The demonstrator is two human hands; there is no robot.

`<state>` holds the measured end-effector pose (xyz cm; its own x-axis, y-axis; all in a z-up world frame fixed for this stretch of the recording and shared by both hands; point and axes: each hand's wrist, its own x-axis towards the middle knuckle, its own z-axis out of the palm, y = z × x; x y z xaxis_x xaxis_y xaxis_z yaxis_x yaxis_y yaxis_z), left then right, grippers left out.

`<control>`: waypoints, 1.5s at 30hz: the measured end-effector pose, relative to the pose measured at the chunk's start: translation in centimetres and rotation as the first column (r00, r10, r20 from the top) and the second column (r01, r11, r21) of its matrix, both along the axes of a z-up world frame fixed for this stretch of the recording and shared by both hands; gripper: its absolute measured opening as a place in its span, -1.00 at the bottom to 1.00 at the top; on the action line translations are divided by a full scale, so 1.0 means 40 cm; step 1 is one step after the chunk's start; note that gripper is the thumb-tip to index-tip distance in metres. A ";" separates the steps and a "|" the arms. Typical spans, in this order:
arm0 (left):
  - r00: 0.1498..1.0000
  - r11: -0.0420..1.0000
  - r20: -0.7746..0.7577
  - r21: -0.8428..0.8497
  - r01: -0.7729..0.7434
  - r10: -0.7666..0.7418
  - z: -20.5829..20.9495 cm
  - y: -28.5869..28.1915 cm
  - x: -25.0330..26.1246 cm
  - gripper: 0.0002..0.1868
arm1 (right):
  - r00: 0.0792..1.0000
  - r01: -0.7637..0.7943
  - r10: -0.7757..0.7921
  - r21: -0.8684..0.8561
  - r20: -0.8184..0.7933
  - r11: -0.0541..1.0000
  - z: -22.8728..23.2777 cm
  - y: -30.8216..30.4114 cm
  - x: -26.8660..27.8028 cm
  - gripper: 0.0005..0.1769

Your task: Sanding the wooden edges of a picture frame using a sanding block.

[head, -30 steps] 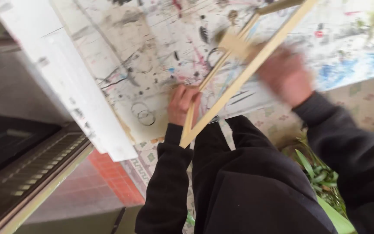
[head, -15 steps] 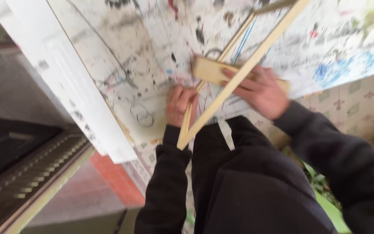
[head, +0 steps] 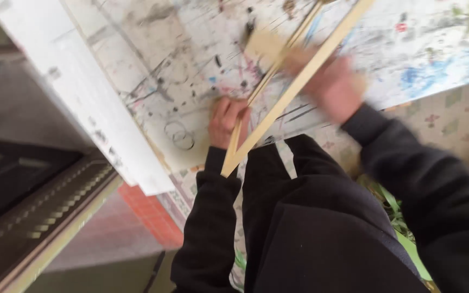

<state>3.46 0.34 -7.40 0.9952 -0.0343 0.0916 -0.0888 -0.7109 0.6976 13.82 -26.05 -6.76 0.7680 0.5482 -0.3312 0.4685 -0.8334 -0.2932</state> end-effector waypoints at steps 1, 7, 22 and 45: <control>1.000 1.000 -0.001 -0.001 -0.015 0.015 -0.017 0.000 0.015 -0.80 | 0.998 0.009 -0.015 -0.110 -0.055 0.994 0.009 -0.007 0.025 -0.53; 0.997 0.999 -0.070 0.034 -0.027 0.029 -0.006 0.013 0.022 -0.80 | 0.904 -0.128 0.066 0.119 0.423 0.985 0.004 -0.077 0.026 -0.50; 0.999 0.998 -0.026 0.058 -0.024 0.025 -0.039 0.013 0.045 -0.81 | 0.830 0.531 -0.170 0.660 -0.531 0.531 0.005 -0.046 0.068 -0.68; 1.000 1.000 0.004 0.022 -0.016 0.016 -0.005 -0.007 0.050 -0.80 | 0.867 0.486 -0.218 0.664 -0.448 0.569 -0.099 -0.065 0.031 -0.50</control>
<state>5.47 0.04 -7.61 0.9952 -0.0209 0.0953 -0.0805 -0.7276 0.6812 15.06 -28.65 -10.72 0.8960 0.4067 -0.1785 -0.0308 -0.3439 -0.9385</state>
